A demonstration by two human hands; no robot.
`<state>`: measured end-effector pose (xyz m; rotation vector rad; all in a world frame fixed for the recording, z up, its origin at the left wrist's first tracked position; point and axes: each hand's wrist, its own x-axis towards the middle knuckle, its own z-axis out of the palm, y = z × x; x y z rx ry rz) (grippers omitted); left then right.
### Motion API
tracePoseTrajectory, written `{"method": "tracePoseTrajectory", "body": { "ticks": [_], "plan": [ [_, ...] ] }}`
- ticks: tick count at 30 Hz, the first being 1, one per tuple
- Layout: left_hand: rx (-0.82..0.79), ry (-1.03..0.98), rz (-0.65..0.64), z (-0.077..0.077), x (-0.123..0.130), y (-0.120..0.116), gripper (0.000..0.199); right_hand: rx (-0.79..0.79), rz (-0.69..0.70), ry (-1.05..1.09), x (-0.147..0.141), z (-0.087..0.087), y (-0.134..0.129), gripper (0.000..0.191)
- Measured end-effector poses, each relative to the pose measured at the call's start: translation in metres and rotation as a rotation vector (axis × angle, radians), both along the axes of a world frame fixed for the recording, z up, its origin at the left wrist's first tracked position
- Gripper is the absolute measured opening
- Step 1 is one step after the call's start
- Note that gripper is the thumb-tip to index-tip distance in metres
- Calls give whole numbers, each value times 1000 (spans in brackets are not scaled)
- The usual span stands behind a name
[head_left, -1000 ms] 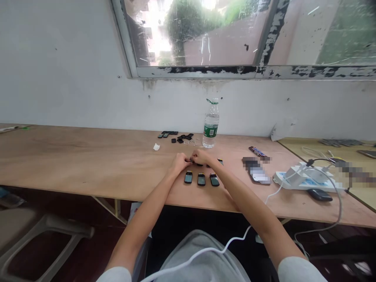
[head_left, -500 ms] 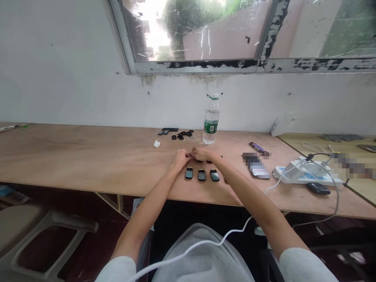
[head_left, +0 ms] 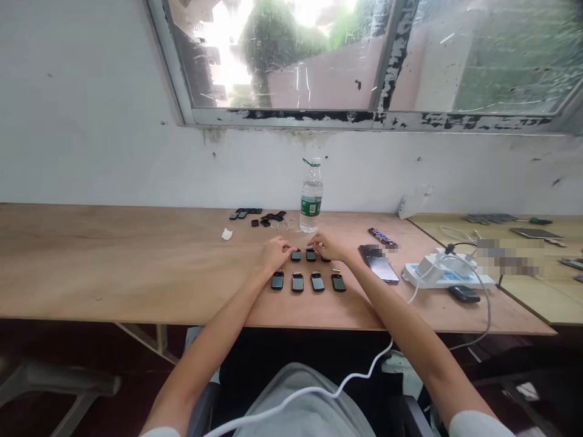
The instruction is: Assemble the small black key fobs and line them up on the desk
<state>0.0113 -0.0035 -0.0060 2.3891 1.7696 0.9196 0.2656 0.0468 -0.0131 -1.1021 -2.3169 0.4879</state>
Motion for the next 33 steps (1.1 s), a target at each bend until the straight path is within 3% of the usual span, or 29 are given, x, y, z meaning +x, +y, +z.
{"method": "tracePoseTrajectory", "body": {
  "ticks": [5, 11, 15, 18, 20, 23, 25, 26, 29, 31, 33],
  "plan": [
    [-74, 41, -97, -3, 16, 6, 22, 42, 1, 67, 9, -2, -17, 31],
    [-70, 0, -80, -2, 3, 11, 29, 75, -29, 128, 22, 33, -42, 27],
    [-45, -44, -70, 0, -9, 12, 32, 220, -245, 220, 60, 63, -85, 24],
    [-40, -63, -57, 0, -16, 15, 34, 277, -482, 257, 115, 77, -130, 24],
    [-46, -61, -39, 1, -18, 17, 34, 322, -659, 279, 161, 77, -161, 23],
    [-41, -61, -33, 3, -18, 18, 33, 416, -1043, 330, 234, 60, -197, 21],
    [-28, -74, -46, 3, -16, 17, 33, 375, -1233, 312, 275, 39, -210, 19],
    [-26, -78, -53, 3, -16, 17, 34, 294, -1223, 281, 291, 27, -214, 19],
    [-50, -80, -47, 2, -15, 16, 34, 28, -986, 206, 318, -10, -213, 23],
    [-67, -74, -34, 2, -16, 16, 34, -32, -879, 202, 322, -30, -209, 31],
    [-74, -64, -22, 3, -17, 15, 34, -28, -882, 211, 324, -42, -204, 36]
  ]
}}
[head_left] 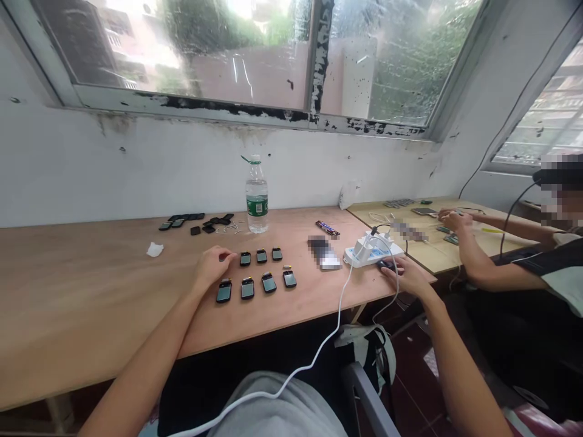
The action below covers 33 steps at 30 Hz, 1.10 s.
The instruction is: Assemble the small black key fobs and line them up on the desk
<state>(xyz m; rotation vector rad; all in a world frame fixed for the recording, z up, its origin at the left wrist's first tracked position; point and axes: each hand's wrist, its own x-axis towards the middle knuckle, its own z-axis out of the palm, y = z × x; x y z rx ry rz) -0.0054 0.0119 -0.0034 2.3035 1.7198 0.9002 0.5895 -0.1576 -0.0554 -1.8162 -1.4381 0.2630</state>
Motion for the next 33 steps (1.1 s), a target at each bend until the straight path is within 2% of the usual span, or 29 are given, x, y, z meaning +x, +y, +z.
{"method": "tracePoseTrajectory", "body": {
  "ticks": [2, 4, 7, 10, 12, 13, 15, 17, 19, 20, 23, 26, 28, 33],
  "plan": [
    [-6, 11, 11, 1, -1, 0, 33, -7, -59, -24, 3, -4, 3, 33],
    [-13, 11, 19, 2, -2, -1, 33, -37, -118, -61, 7, -2, 4, 31],
    [-21, 0, 18, 2, -2, -1, 33, -25, -244, -55, 10, 16, 2, 33],
    [-17, -16, 13, 0, -2, -1, 32, 164, -342, -32, 2, 54, 6, 37],
    [-17, -26, 9, -1, -2, -1, 31, 275, -337, -51, -13, 88, 19, 42],
    [-17, -28, 8, -2, -2, 0, 31, 291, -281, -77, -23, 105, 30, 46],
    [-14, -30, 8, -3, -2, 0, 30, 209, -127, -187, -46, 134, 58, 49],
    [-5, -33, 15, -3, -2, 0, 29, -2, 17, -349, -73, 151, 93, 40],
    [-3, -39, 16, -2, -3, -1, 29, -221, 138, -526, -98, 154, 128, 31],
    [-6, -42, 14, -2, -4, -2, 30, -329, 152, -586, -109, 150, 143, 31],
    [-23, -47, -5, -2, -6, -4, 31, -573, 142, -695, -130, 128, 175, 28],
    [-24, -53, -8, -2, -7, -5, 31, -647, 102, -729, -136, 108, 186, 27],
    [-19, -62, -13, -2, -7, -5, 32, -666, 92, -746, -135, 102, 187, 28],
    [-38, -84, -25, -1, -7, -4, 32, -683, 128, -767, -129, 109, 179, 34]
  ]
}}
